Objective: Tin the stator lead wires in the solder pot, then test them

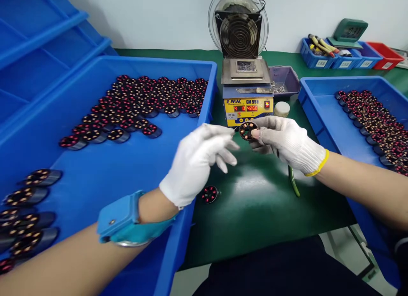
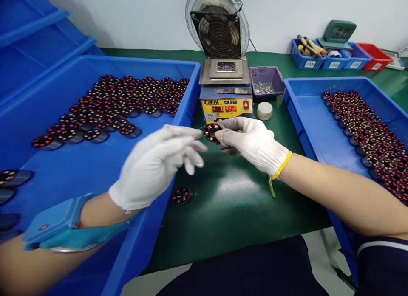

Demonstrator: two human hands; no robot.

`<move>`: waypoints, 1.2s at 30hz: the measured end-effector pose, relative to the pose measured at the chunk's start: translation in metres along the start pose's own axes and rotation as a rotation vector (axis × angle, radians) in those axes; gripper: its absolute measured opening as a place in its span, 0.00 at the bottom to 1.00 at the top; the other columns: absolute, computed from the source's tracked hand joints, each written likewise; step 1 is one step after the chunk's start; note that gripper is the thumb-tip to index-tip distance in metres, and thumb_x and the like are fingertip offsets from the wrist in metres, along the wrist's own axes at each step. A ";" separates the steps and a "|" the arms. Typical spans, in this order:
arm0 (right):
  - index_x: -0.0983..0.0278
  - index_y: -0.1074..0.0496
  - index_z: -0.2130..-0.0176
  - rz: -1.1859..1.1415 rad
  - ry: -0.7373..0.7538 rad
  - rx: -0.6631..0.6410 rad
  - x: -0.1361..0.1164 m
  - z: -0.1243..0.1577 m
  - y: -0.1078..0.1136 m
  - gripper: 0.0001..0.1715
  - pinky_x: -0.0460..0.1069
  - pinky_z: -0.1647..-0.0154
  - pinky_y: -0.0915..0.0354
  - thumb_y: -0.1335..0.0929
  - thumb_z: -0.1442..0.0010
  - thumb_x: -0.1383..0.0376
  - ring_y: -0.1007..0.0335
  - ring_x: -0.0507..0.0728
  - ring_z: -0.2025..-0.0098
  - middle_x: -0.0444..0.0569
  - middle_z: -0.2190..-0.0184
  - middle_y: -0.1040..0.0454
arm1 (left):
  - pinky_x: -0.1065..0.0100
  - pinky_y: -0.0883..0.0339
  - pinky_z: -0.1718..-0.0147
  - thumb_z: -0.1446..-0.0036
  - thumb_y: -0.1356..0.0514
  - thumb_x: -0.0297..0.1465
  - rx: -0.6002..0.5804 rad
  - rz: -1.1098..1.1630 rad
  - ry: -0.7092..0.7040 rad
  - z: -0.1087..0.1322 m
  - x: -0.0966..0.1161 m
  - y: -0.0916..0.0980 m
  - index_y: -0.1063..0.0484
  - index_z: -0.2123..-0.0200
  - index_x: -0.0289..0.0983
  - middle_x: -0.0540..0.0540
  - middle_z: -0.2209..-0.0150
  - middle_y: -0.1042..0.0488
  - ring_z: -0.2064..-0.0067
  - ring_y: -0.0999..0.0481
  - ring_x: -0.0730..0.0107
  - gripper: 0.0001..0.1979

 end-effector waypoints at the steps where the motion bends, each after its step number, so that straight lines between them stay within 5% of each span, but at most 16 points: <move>1: 0.67 0.29 0.64 -0.004 0.017 -0.016 0.000 0.001 -0.002 0.10 0.43 0.75 0.32 0.27 0.49 0.74 0.30 0.49 0.76 0.43 0.75 0.26 | 0.69 0.34 0.82 0.53 0.35 0.33 -0.095 -0.020 0.057 0.000 -0.004 -0.008 0.29 0.60 0.34 0.43 0.67 0.22 0.75 0.23 0.64 0.16; 5: 0.67 0.27 0.64 -0.013 0.098 -0.082 -0.003 0.002 -0.007 0.10 0.42 0.76 0.34 0.27 0.49 0.74 0.33 0.47 0.77 0.43 0.73 0.25 | 0.68 0.32 0.77 0.58 0.34 0.29 -0.299 0.017 0.216 0.005 -0.011 -0.022 0.26 0.62 0.34 0.39 0.60 0.21 0.70 0.22 0.63 0.16; 10: 0.67 0.27 0.66 -0.008 0.101 0.007 -0.005 -0.002 0.001 0.09 0.43 0.78 0.38 0.28 0.50 0.75 0.39 0.46 0.79 0.42 0.76 0.28 | 0.69 0.42 0.84 0.60 0.34 0.33 -0.258 0.192 0.205 0.006 -0.003 -0.015 0.31 0.81 0.37 0.47 0.83 0.31 0.83 0.34 0.71 0.08; 17: 0.67 0.26 0.64 0.052 0.118 0.004 -0.005 0.006 -0.008 0.10 0.43 0.72 0.30 0.28 0.49 0.75 0.28 0.49 0.71 0.45 0.68 0.23 | 0.73 0.41 0.86 0.52 0.34 0.44 -0.200 -0.166 0.180 0.007 -0.008 -0.027 0.28 0.72 0.34 0.43 0.76 0.24 0.81 0.29 0.70 0.18; 25: 0.67 0.25 0.64 0.167 0.185 0.041 -0.011 0.006 -0.002 0.11 0.45 0.68 0.26 0.27 0.50 0.73 0.27 0.50 0.70 0.47 0.67 0.22 | 0.70 0.43 0.84 0.41 0.41 0.41 0.324 -0.138 -0.250 0.014 0.019 0.016 0.31 0.72 0.38 0.52 0.80 0.30 0.82 0.32 0.74 0.13; 31: 0.66 0.25 0.63 0.164 0.250 -0.034 -0.007 0.006 -0.009 0.12 0.46 0.65 0.25 0.26 0.51 0.71 0.26 0.51 0.67 0.46 0.64 0.22 | 0.68 0.39 0.77 0.42 0.40 0.43 0.134 -0.417 -0.216 0.009 0.012 -0.004 0.32 0.75 0.39 0.52 0.80 0.31 0.79 0.32 0.73 0.16; 36: 0.66 0.24 0.63 0.163 0.260 -0.012 -0.011 0.004 -0.004 0.12 0.46 0.65 0.25 0.26 0.51 0.70 0.26 0.51 0.68 0.46 0.65 0.22 | 0.65 0.34 0.77 0.43 0.37 0.39 0.084 -0.194 -0.378 0.027 0.020 -0.001 0.29 0.71 0.41 0.51 0.77 0.27 0.78 0.28 0.69 0.09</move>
Point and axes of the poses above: each hand's wrist, its own z-axis away from the middle knuckle, its own y-axis out of the back of the hand, x = y × z, the point moved 7 cm from there along -z, towards the middle knuckle
